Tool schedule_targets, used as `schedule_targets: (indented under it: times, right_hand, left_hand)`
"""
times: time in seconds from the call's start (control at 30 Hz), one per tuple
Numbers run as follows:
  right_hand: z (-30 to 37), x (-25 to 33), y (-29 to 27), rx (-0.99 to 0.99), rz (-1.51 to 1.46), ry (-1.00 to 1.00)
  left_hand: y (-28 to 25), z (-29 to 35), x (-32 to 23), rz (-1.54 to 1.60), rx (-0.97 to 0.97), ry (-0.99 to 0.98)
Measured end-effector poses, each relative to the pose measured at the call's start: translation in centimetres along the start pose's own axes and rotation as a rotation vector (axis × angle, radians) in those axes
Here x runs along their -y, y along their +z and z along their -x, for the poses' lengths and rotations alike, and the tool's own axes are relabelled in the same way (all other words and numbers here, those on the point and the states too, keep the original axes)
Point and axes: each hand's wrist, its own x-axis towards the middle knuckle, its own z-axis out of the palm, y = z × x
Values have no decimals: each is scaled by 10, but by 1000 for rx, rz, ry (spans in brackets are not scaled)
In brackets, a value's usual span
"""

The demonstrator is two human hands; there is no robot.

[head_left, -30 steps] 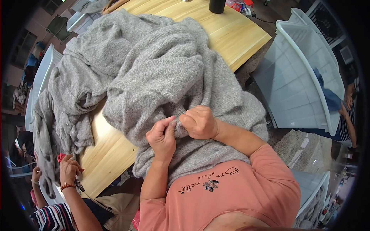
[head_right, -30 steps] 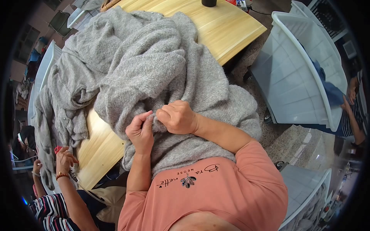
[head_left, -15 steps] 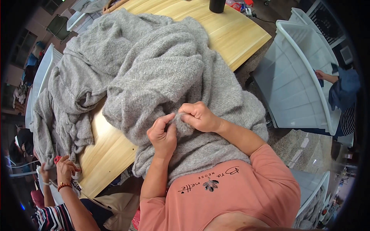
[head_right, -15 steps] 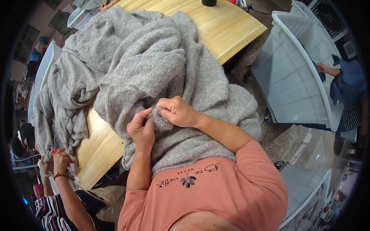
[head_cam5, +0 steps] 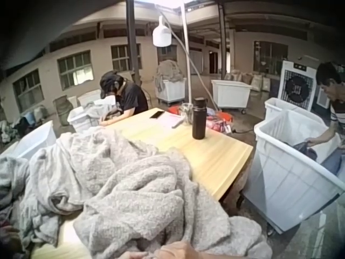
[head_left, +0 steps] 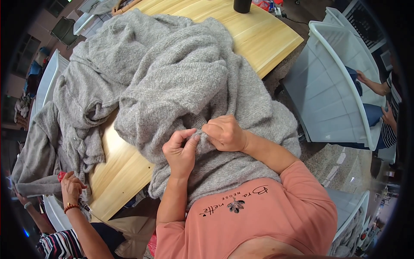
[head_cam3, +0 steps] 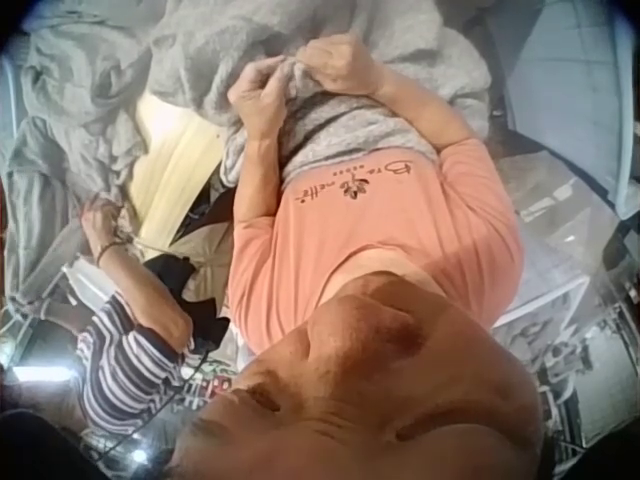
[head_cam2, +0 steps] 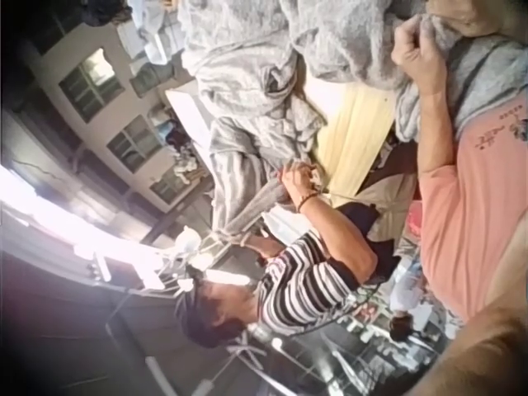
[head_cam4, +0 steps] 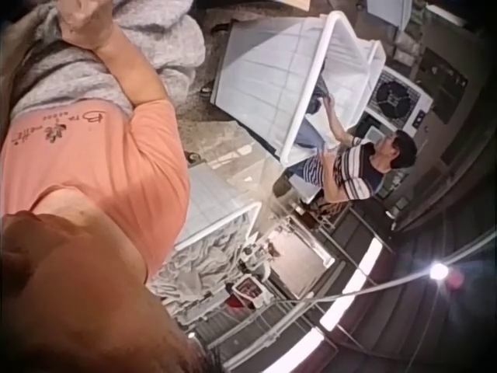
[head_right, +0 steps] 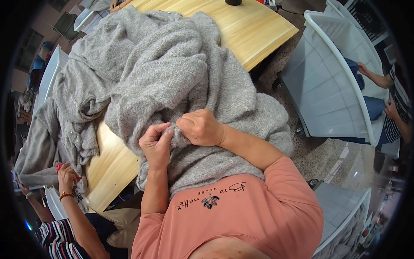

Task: Inspecting grey knitted sweaters and removing lint or loose threads by hand and with snips.

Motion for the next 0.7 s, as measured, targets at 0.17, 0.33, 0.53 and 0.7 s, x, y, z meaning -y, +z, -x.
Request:
schedule_targets:
  times: [0.17, 0.33, 0.53, 0.7]
  right_hand:
    - [2, -2, 4, -31, -130, 56]
    - [4, -1, 6, -53, -210, 117]
    - [6, 3, 4, -64, -157, 99]
    - [7, 10, 7, -80, -204, 253]
  left_hand:
    - [-1, 0, 2, -119, 14, 90]
    - [3, -3, 2, -146, 15, 262]
    - [11, -3, 6, -237, -58, 416]
    - [19, -3, 11, -317, -135, 554]
